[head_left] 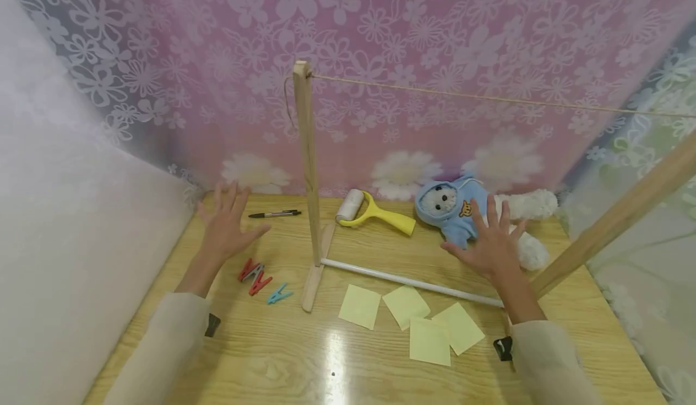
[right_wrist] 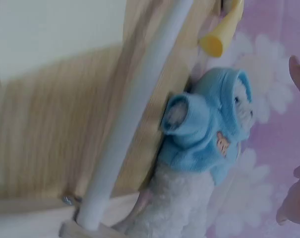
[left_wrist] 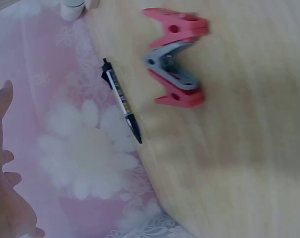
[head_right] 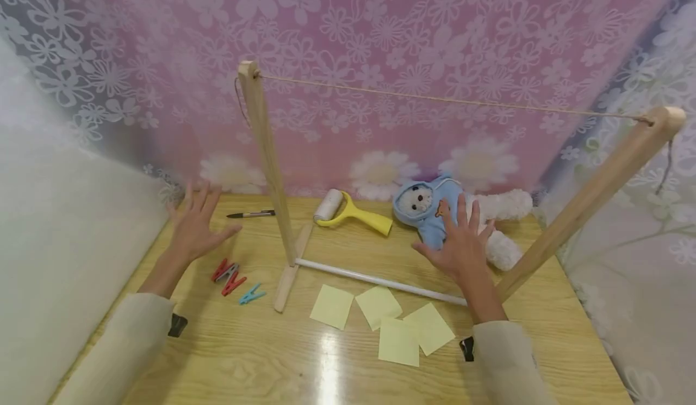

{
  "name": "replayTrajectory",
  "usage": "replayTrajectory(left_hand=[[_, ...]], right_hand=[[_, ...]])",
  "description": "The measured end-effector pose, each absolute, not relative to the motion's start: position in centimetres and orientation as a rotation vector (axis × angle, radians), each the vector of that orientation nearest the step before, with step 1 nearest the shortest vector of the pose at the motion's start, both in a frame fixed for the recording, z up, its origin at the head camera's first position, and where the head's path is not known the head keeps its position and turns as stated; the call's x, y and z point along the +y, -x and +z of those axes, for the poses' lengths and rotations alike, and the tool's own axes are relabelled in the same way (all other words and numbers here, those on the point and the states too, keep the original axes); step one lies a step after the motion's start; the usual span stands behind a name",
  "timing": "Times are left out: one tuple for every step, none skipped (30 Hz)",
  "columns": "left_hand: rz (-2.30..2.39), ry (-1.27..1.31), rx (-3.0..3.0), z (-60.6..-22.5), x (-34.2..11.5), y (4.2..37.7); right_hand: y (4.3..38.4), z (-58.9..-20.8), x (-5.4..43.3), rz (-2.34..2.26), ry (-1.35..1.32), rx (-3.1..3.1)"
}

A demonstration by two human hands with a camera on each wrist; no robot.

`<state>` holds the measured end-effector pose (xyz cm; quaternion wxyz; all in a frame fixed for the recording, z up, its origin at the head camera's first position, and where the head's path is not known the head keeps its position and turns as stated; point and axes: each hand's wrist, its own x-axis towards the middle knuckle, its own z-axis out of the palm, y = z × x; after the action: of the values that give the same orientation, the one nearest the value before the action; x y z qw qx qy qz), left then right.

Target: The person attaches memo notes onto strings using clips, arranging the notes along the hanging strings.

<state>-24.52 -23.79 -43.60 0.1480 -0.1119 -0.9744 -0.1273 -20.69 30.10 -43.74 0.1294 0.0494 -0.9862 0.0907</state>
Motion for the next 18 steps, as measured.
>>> replayTrajectory(left_hand=[[-0.368,0.331,-2.799,-43.8,-23.9,24.3],[-0.374,0.337,-2.802,-44.1,-24.1,24.0],[-0.389,0.341,-2.813,-44.4,-24.2,23.7],[-0.412,0.341,-2.828,-44.8,-24.3,23.4],[-0.428,0.340,-2.847,-45.2,-24.5,23.1],[-0.445,0.334,-2.872,-45.6,-24.6,22.7],[-0.461,0.329,-2.900,-45.9,-24.7,22.5],[-0.469,0.325,-2.925,-46.3,-24.8,22.2],[-0.474,0.320,-2.946,-46.5,-24.9,22.0],[-0.470,0.320,-2.959,-46.8,-25.0,21.8],[-0.459,0.323,-2.969,-46.9,-25.0,21.7],[-0.452,0.322,-2.983,-47.1,-25.1,21.6],[-0.449,0.327,-2.991,-47.2,-25.2,21.5],[-0.451,0.330,-2.998,-47.3,-25.3,21.4],[-0.458,0.336,-3.006,-47.5,-25.4,21.3],[-0.465,0.345,-3.014,-47.6,-25.4,21.2],[-0.473,0.354,-3.024,-47.7,-25.5,21.2],[-0.484,0.365,-3.035,-47.9,-25.6,21.2]], right_hand=[[20.4,-43.8,29.8,0.298,-0.153,-2.862],[20.1,-43.9,29.5,0.340,-0.168,-2.852],[19.8,-44.1,29.2,0.385,-0.190,-2.833],[19.6,-44.3,28.9,0.440,-0.217,-2.809],[19.3,-44.6,28.6,0.499,-0.247,-2.785],[19.0,-44.8,28.3,0.550,-0.275,-2.765],[18.7,-44.9,28.0,0.595,-0.304,-2.742],[18.4,-45.1,27.7,0.631,-0.335,-2.725],[18.0,-45.1,27.3,0.672,-0.357,-2.720],[17.7,-45.1,26.9,0.713,-0.372,-2.723],[17.4,-45.1,26.5,0.744,-0.382,-2.730],[17.1,-45.1,26.0,0.770,-0.392,-2.734],[16.8,-45.1,25.5,0.804,-0.399,-2.742],[16.5,-45.1,25.0,0.831,-0.404,-2.754],[16.2,-45.1,24.4,0.859,-0.409,-2.762],[15.9,-45.2,23.9,0.878,-0.424,-2.765],[15.6,-45.4,23.3,0.898,-0.441,-2.766],[15.3,-45.5,22.8,0.917,-0.455,-2.772]])
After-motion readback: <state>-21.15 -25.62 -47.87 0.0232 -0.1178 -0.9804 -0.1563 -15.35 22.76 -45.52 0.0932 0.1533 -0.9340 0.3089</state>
